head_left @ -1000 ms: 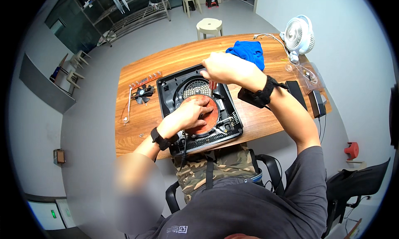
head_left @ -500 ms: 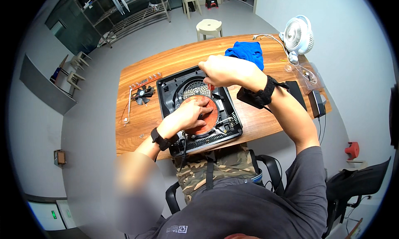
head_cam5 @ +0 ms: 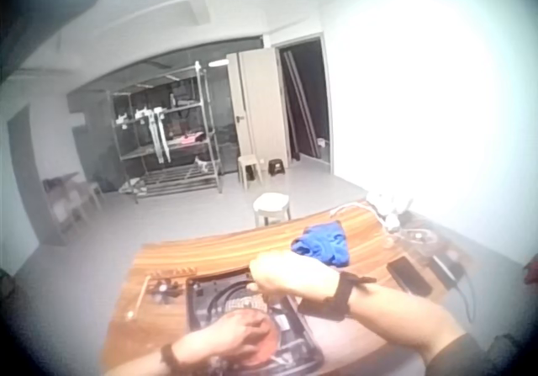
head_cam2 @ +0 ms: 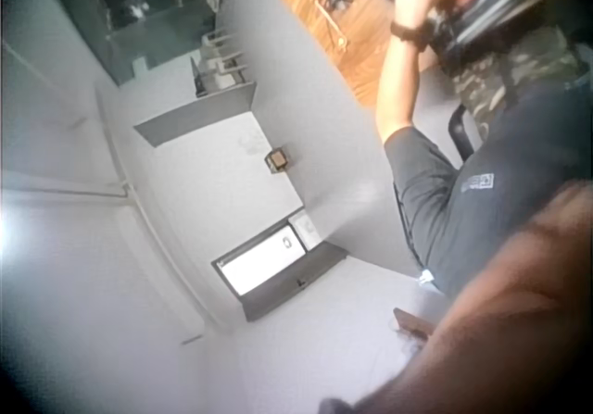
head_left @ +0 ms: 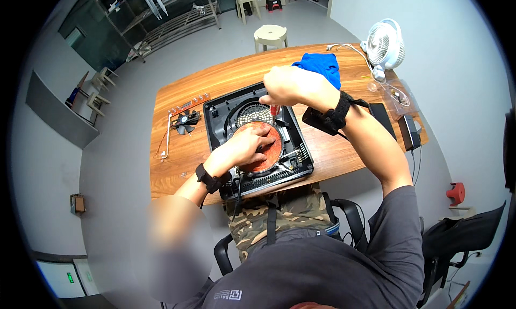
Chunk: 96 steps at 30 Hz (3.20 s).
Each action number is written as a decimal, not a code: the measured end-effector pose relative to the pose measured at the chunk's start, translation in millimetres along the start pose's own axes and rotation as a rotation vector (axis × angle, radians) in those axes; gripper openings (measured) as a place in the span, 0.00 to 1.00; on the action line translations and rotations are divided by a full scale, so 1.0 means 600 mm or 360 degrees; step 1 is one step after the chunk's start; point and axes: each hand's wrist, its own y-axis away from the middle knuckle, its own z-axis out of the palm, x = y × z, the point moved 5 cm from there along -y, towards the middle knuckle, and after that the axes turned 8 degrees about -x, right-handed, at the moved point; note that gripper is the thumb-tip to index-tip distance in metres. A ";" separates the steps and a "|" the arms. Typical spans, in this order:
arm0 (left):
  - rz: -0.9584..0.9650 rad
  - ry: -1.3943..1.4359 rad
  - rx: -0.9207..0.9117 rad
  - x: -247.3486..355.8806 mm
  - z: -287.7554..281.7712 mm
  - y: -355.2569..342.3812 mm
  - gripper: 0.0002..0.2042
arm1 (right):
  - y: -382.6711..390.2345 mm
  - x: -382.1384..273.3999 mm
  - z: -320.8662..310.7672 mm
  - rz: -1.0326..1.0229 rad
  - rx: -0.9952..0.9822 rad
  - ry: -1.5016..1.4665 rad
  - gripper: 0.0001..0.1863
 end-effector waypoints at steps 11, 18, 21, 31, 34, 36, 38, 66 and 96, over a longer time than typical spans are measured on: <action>-0.0009 -0.0018 0.0025 -0.003 0.008 0.000 0.30 | -0.013 -0.007 0.013 -0.0158 -0.0047 -0.0109 0.17; 0.0015 0.0031 0.0055 0.005 -0.001 0.004 0.30 | -0.024 -0.003 0.020 -0.0070 -0.0006 -0.0099 0.19; -0.0001 0.0059 0.0026 0.005 -0.002 0.003 0.30 | -0.026 0.005 0.026 -0.0092 0.0017 -0.0092 0.18; 0.0142 0.0247 0.0142 0.003 -0.037 0.000 0.26 | 0.015 0.012 -0.008 -0.0093 0.0117 -0.0061 0.19; 0.0110 0.0224 0.0443 0.009 -0.078 0.004 0.19 | 0.029 0.003 -0.032 -0.0097 0.0230 -0.0100 0.19; -0.0166 0.0526 0.0545 0.002 -0.107 0.023 0.19 | 0.029 -0.003 -0.037 -0.0134 0.0336 -0.0162 0.20; -0.0280 0.0819 0.0634 0.005 -0.122 0.038 0.19 | 0.027 -0.012 -0.035 -0.0157 0.0448 -0.0246 0.20; -0.0757 0.0870 0.0872 -0.207 -0.016 0.252 0.13 | 0.073 0.178 0.248 0.0549 0.0356 -0.0556 0.19; -0.1114 0.0583 0.0838 -0.217 0.012 0.359 0.13 | 0.070 0.184 0.351 0.0600 0.0231 -0.0612 0.24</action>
